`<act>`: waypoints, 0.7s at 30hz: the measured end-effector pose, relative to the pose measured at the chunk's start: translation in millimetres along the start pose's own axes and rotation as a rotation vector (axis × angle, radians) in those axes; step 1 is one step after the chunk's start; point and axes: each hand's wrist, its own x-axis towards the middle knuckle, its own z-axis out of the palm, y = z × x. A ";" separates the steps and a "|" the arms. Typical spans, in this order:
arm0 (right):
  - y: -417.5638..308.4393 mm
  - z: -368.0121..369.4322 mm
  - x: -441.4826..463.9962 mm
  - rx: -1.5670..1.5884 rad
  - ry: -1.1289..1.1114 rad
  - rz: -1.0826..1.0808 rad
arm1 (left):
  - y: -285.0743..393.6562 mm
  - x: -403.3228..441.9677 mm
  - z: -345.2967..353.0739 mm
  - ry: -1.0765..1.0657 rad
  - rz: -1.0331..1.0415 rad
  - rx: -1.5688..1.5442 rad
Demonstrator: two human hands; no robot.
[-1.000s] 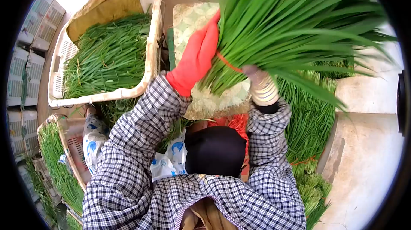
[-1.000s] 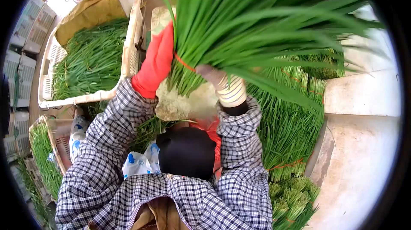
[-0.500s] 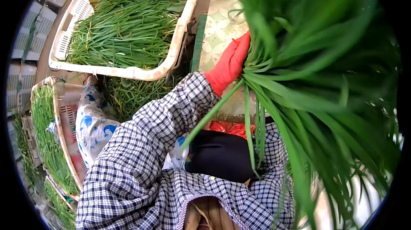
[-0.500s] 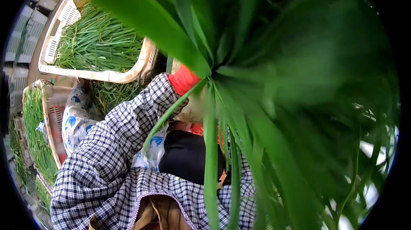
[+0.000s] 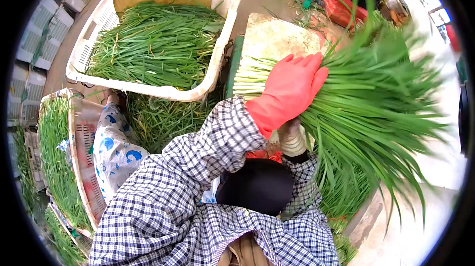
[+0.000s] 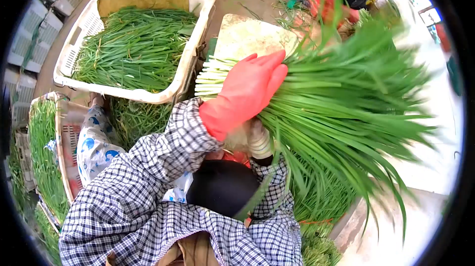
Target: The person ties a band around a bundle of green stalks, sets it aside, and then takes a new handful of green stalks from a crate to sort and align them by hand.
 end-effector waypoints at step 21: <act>53.6 -12.4 34.0 0.114 0.355 0.509 | -59.4 -31.6 15.8 -0.920 -0.080 -0.006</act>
